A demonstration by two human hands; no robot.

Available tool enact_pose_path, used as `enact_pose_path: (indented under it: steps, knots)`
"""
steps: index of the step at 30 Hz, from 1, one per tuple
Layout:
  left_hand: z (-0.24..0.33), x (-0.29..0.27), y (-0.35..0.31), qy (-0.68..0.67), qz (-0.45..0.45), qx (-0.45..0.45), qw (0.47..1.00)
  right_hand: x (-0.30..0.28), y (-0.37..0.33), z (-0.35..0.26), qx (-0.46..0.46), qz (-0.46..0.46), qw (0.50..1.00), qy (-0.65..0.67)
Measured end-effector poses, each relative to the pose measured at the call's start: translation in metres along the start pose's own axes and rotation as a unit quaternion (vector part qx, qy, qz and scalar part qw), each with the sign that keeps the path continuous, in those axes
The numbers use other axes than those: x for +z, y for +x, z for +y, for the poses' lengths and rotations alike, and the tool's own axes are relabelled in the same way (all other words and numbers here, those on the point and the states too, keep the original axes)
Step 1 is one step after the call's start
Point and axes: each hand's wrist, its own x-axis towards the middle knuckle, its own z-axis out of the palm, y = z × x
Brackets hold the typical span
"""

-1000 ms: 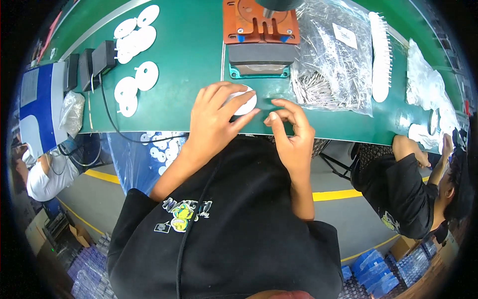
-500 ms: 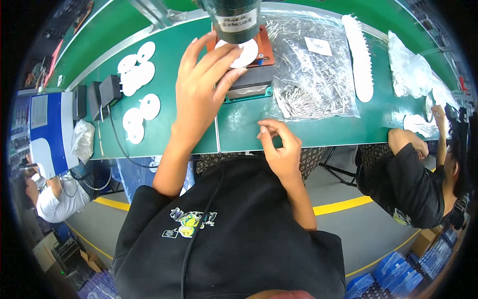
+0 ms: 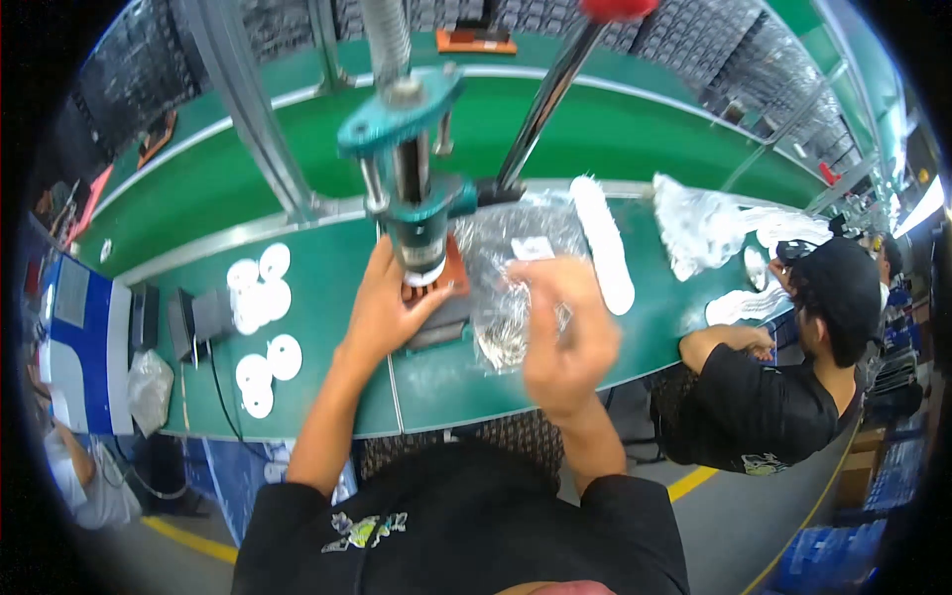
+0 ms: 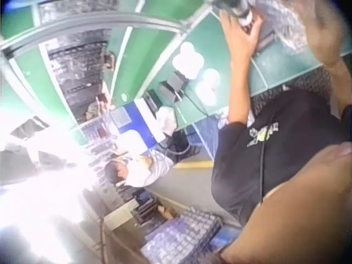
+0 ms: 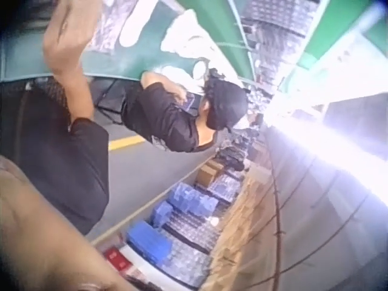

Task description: The person assembles small circular white components by operating a manual lever press.

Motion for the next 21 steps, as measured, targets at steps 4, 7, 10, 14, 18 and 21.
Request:
enact_pose_path:
  steps: [4,7,10,14,18,21]
  knots:
    - [-0.006,0.0,-0.012,-0.035,0.009,0.011,0.999,0.024,0.122,-0.015,-0.075,0.121,0.989,0.028]
    - [-0.002,0.001,-0.007,-0.007,-0.006,0.035,0.999,0.039,0.177,-0.028,0.002,0.204,0.975,0.086]
    - [-0.002,0.0,-0.005,0.015,0.004,0.031,0.999,0.032,0.171,-0.022,0.003,0.171,0.977,0.129]
    - [-0.015,0.003,-0.008,0.034,0.032,0.005,0.999,0.003,0.092,-0.022,-0.089,0.097,0.911,0.392]
    - [-0.014,0.006,0.0,0.038,0.078,0.078,0.993,-0.038,-0.023,-0.011,-0.074,0.101,0.918,0.377]
    - [-0.013,0.004,-0.002,-0.02,0.094,0.03,0.995,-0.031,-0.049,-0.015,-0.025,0.092,0.935,0.342]
